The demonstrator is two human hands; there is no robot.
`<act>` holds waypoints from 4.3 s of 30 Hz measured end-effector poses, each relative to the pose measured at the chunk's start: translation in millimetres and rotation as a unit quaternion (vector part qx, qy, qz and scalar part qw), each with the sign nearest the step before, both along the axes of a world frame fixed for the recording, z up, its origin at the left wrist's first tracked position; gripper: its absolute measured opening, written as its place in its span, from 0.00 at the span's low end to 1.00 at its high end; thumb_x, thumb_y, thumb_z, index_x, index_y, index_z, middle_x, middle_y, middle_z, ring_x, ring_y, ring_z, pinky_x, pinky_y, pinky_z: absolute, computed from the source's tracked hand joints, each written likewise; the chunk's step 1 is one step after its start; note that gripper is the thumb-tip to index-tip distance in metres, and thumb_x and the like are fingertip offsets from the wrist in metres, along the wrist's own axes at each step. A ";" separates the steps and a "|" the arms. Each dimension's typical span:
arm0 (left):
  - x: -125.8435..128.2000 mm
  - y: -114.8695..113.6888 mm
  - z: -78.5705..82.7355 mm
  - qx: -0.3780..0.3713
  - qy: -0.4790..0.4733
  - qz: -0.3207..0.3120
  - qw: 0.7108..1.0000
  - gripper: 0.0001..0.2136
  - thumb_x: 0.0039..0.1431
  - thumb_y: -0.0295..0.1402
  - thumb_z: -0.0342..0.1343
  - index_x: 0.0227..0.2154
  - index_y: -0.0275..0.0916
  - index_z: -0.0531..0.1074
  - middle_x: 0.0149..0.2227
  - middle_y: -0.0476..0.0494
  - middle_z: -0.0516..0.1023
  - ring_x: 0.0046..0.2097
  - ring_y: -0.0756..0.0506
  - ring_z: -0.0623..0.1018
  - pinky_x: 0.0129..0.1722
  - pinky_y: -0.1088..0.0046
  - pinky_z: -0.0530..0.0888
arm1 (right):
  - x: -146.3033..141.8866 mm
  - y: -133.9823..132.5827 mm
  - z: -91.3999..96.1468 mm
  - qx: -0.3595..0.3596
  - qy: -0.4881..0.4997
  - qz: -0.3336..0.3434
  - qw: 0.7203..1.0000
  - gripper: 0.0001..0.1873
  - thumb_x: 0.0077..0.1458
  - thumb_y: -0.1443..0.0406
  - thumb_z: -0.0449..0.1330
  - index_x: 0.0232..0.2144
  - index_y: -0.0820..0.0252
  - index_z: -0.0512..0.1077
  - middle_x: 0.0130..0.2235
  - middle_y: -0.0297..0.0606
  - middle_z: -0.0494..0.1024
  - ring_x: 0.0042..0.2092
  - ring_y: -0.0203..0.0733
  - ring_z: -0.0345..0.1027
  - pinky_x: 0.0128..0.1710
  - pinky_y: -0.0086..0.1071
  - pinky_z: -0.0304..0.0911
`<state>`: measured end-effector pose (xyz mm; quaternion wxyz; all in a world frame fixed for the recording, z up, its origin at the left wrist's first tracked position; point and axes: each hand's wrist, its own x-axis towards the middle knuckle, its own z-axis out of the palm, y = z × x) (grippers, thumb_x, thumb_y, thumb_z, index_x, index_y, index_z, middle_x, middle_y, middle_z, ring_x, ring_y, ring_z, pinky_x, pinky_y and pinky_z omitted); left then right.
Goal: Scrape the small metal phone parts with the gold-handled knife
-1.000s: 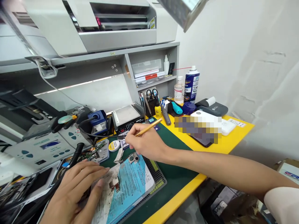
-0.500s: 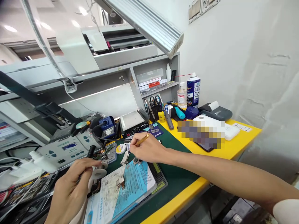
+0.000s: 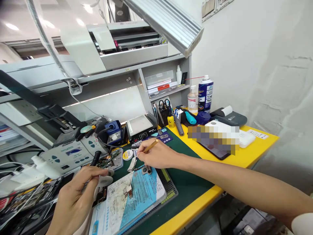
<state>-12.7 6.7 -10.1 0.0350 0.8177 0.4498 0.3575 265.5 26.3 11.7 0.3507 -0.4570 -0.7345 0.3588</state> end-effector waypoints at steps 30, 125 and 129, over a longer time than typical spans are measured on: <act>-25.1 -11.4 18.0 -0.093 0.204 -0.035 0.974 0.18 0.57 0.36 0.58 0.51 0.48 0.73 0.40 0.48 0.80 0.36 0.45 0.82 0.31 0.73 0.77 | 16.5 -9.2 15.4 0.093 -0.233 0.174 0.952 0.14 0.60 0.63 0.62 0.47 0.62 0.76 0.46 0.46 0.80 0.45 0.47 0.73 0.43 0.35 0.64; -17.4 -7.9 15.2 -0.122 0.226 -0.037 0.966 0.17 0.57 0.41 0.55 0.48 0.44 0.74 0.34 0.47 0.79 0.33 0.46 0.79 0.30 0.72 0.76 | -2.9 -19.2 9.2 0.042 0.075 0.000 0.996 0.06 0.60 0.65 0.61 0.37 0.64 0.76 0.27 0.33 0.73 0.26 0.34 0.64 0.23 0.26 0.59; -16.4 -6.9 14.6 -0.126 0.216 -0.028 0.968 0.17 0.56 0.40 0.57 0.48 0.44 0.75 0.34 0.47 0.80 0.33 0.46 0.79 0.30 0.73 0.76 | 9.2 -12.8 13.9 0.080 -0.024 0.060 0.995 0.07 0.62 0.66 0.59 0.41 0.63 0.76 0.31 0.35 0.77 0.29 0.36 0.69 0.28 0.28 0.61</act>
